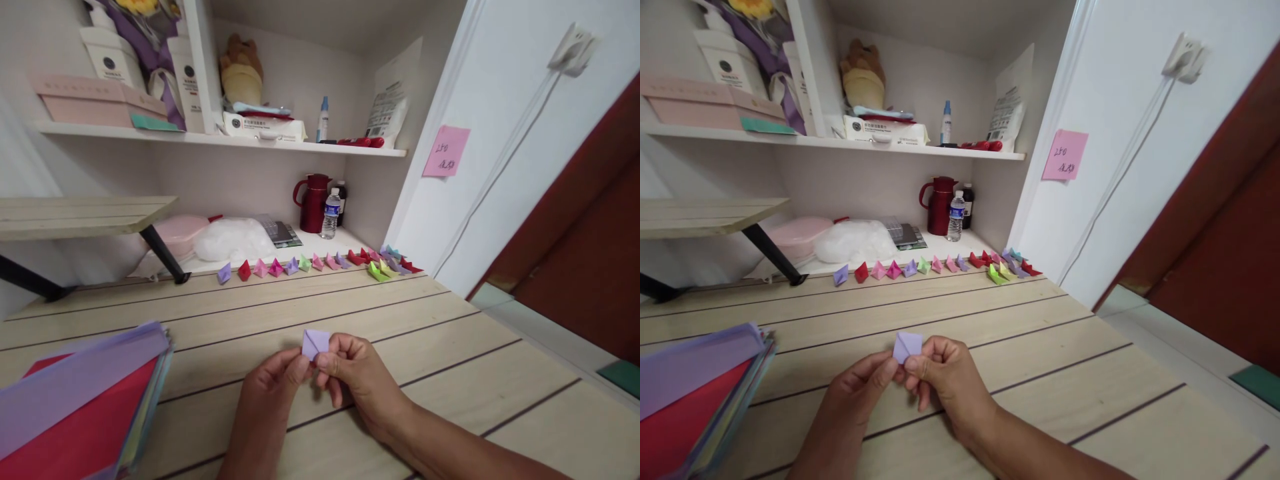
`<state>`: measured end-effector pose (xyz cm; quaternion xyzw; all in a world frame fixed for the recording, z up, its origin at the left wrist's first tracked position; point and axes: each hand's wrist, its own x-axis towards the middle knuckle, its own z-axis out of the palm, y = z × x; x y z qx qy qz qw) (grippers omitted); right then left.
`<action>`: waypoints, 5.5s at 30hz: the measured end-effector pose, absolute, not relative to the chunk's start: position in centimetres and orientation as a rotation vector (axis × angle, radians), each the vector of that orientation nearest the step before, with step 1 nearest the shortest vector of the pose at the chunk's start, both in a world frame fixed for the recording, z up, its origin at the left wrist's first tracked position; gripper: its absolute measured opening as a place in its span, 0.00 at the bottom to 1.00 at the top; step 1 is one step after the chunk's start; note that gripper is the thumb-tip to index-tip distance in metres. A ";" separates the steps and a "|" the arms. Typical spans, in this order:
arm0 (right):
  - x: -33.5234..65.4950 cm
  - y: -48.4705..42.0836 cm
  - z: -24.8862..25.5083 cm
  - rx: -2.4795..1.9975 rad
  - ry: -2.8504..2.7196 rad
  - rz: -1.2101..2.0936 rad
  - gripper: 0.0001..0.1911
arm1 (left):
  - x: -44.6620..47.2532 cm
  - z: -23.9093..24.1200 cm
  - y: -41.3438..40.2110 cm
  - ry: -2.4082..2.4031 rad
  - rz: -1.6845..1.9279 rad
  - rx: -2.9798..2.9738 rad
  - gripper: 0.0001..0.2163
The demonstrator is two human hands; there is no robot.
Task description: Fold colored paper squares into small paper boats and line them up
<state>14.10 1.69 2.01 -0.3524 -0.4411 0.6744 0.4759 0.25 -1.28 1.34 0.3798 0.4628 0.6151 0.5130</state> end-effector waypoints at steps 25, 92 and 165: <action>14.9 1.2 2.5 -0.970 -1.614 1.074 0.16 | 0.5 2.1 -2.1 1.356 1.517 0.759 0.12; 15.6 2.9 2.6 -0.815 -0.804 1.753 0.15 | 0.4 2.0 -2.2 1.417 1.612 0.880 0.12; 15.5 0.6 3.2 -0.756 -1.569 1.324 0.34 | -1.8 2.5 -1.9 1.162 1.121 0.900 0.24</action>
